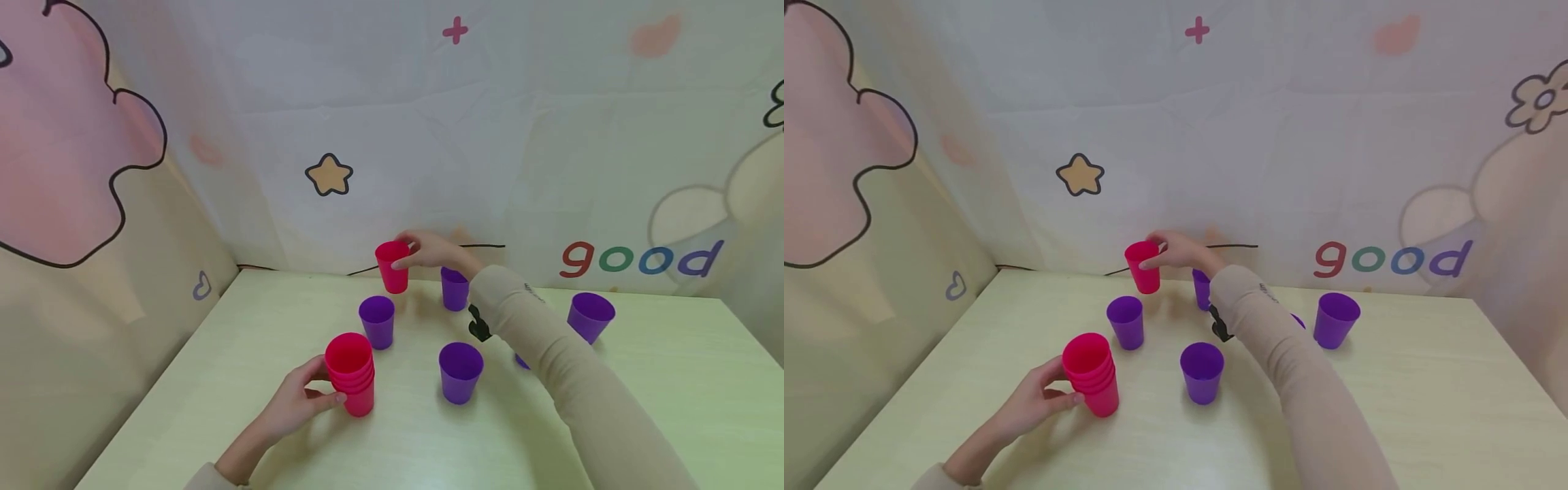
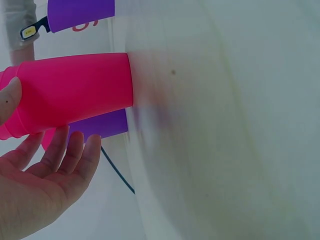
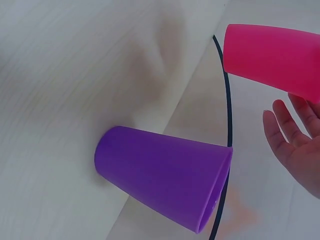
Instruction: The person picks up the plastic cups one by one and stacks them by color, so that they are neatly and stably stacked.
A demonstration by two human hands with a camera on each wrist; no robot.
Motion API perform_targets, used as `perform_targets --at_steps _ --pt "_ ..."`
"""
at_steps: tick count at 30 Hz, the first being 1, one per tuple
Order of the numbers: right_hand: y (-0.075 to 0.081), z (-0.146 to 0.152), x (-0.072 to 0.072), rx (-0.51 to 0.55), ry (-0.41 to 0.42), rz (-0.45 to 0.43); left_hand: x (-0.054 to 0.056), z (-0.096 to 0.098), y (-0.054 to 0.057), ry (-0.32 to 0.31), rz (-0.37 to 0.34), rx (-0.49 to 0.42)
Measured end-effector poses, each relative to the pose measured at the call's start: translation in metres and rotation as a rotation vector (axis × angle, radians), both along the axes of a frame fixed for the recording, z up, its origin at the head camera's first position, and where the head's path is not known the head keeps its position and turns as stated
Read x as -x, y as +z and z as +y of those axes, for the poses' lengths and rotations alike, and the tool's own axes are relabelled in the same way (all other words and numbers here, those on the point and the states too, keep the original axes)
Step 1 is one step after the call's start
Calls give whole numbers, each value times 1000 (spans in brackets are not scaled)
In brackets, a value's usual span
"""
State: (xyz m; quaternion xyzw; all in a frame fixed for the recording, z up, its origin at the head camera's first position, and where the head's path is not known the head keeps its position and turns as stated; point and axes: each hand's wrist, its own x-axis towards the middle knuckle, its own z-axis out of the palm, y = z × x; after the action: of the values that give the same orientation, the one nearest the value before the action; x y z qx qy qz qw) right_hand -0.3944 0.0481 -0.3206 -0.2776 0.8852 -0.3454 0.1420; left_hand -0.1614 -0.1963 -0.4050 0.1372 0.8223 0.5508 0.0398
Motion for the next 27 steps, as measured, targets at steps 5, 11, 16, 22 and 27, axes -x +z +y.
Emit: perform_targets --at_steps 5,11,16,22,27 --pt "7 2 -5 11 24 -13 0 -2 0 0 7 7" --pt "14 5 -10 48 34 -32 2 -2 0 -6 9 3" --pt "17 7 -16 59 34 -47 1 0 1 -3 1 3" --pt "25 10 -27 97 35 -63 0 0 1 -7 18 -1" --pt "29 14 -34 109 38 -55 0 1 0 -13 17 -13"
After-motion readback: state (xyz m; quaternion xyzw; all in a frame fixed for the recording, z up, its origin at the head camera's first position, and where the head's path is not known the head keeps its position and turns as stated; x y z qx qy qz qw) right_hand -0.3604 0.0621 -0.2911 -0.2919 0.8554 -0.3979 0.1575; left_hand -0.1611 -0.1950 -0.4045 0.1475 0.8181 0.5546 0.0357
